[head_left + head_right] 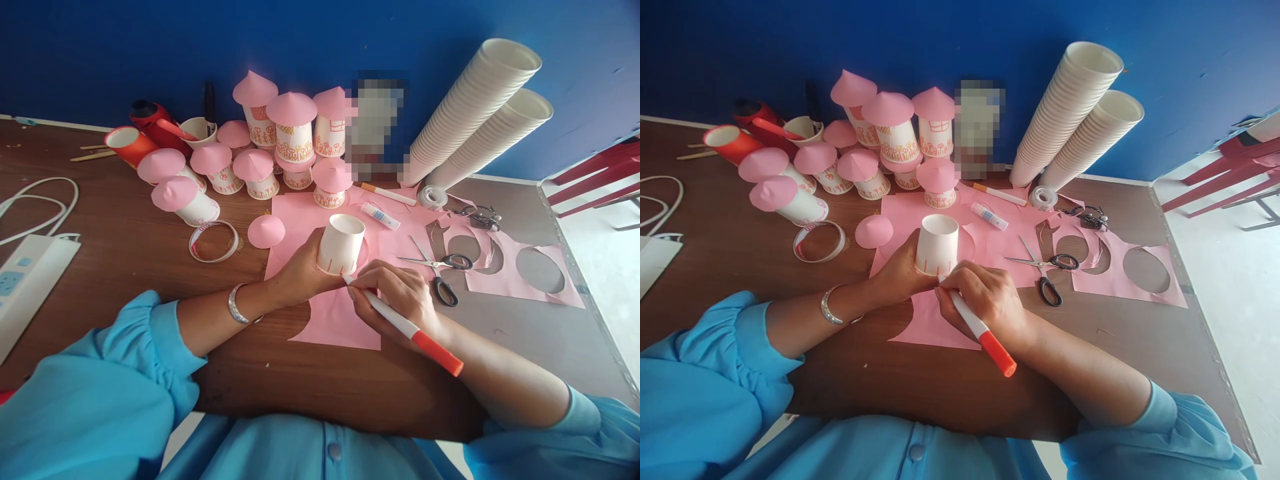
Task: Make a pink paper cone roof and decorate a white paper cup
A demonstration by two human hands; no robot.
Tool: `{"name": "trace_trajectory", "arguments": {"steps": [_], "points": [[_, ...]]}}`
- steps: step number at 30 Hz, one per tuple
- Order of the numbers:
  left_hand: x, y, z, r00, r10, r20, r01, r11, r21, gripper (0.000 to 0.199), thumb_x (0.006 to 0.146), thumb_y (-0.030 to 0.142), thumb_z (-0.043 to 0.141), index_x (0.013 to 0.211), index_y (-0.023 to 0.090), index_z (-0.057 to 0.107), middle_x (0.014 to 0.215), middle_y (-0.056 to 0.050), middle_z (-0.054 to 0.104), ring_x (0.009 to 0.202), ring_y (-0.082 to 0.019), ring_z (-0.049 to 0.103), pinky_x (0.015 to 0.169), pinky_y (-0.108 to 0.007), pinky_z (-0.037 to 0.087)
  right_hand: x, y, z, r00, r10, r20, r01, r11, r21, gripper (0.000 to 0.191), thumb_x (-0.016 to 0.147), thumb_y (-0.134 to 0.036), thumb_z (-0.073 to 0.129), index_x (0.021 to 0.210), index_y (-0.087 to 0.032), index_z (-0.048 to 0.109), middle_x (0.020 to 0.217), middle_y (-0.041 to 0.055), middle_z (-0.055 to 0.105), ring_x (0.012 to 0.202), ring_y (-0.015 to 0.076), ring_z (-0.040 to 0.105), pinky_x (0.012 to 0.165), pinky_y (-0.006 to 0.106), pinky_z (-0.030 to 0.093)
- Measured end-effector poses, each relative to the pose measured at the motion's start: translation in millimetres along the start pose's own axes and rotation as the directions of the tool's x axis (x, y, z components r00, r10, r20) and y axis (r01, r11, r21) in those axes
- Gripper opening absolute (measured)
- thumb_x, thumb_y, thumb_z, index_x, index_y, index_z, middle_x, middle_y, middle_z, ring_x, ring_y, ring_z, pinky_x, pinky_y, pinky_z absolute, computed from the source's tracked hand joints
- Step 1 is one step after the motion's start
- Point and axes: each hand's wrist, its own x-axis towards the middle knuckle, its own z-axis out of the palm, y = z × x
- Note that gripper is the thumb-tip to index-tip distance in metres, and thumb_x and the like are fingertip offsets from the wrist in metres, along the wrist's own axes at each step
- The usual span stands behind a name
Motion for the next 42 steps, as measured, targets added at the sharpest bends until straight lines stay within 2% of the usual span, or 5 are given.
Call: {"name": "trace_trajectory", "arguments": {"steps": [9, 14, 19, 32, 42], "points": [[-1, -3, -1.2, 1.0, 0.015, -0.007, -0.015, 0.999, 0.031, 0.076, 0.061, 0.052, 0.096, 0.117, 0.022, 0.055, 0.106, -0.007, 0.064, 0.103, -0.029, 0.06, 0.083, -0.04, 0.051, 2, -1, -6, 0.999, 0.043, 0.017, -0.045, 0.996, 0.079, 0.012, 0.091, -0.009, 0.061, 0.091, -0.021, 0.059, 0.072, -0.001, 0.067, 0.058, 0.0119, 0.065, 0.053, 0.023, 0.052], [-2, -3, -3.3, 1.0, 0.002, 0.023, -0.001, 1.0, -0.027, 0.075, 0.067, 0.047, 0.094, 0.124, 0.022, 0.05, 0.116, -0.01, 0.063, 0.116, -0.033, 0.057, 0.092, -0.045, 0.05, -4, 4, -13, 0.98, -0.073, -0.186, 0.095, 0.989, 0.114, 0.02, 0.102, -0.025, 0.058, 0.12, -0.019, 0.063, 0.083, 0.0052, 0.071, 0.066, 0.0166, 0.069, 0.055, 0.028, 0.056], [-1, -3, -5.6, 1.0, -0.02, 0.019, 0.021, 0.999, -0.027, 0.078, 0.068, 0.043, 0.094, 0.125, 0.022, 0.046, 0.125, -0.012, 0.059, 0.122, -0.034, 0.055, 0.097, -0.049, 0.048, -12, 19, -4, 0.972, -0.112, -0.207, 0.085, 0.987, -0.139, 0.045, 0.092, 0.0, 0.06, 0.131, -0.021, 0.061, 0.089, 0.003, 0.075, 0.069, 0.0156, 0.07, 0.057, 0.027, 0.056], [-3, -1, -3.3, 0.997, 0.073, 0.038, -0.07, 0.995, -0.075, 0.078, 0.074, 0.038, 0.091, 0.136, 0.025, 0.046, 0.144, -0.013, 0.054, 0.136, -0.037, 0.051, 0.109, -0.054, 0.046, -9, 30, 9, 0.994, -0.105, 0.015, 0.105, 0.951, -0.29, 0.063, 0.092, -0.015, 0.069, 0.148, -0.024, 0.045, 0.153, 0.0214, 0.058, 0.146, 0.0395, 0.052, 0.106, 0.059, 0.054], [-3, -9, -12.6, 0.966, 0.169, 0.195, -0.039, 0.842, -0.539, 0.062, 0.09, 0.058, 0.07, 0.143, 0.028, 0.058, 0.153, -0.012, 0.056, 0.147, -0.038, 0.046, 0.117, -0.053, 0.044, 0, 50, 7, 0.983, 0.027, -0.181, 0.022, 0.964, 0.263, 0.067, 0.088, -0.032, 0.081, 0.143, -0.033, 0.044, 0.154, 0.0152, 0.054, 0.146, 0.0357, 0.053, 0.11, 0.065, 0.053]]}}
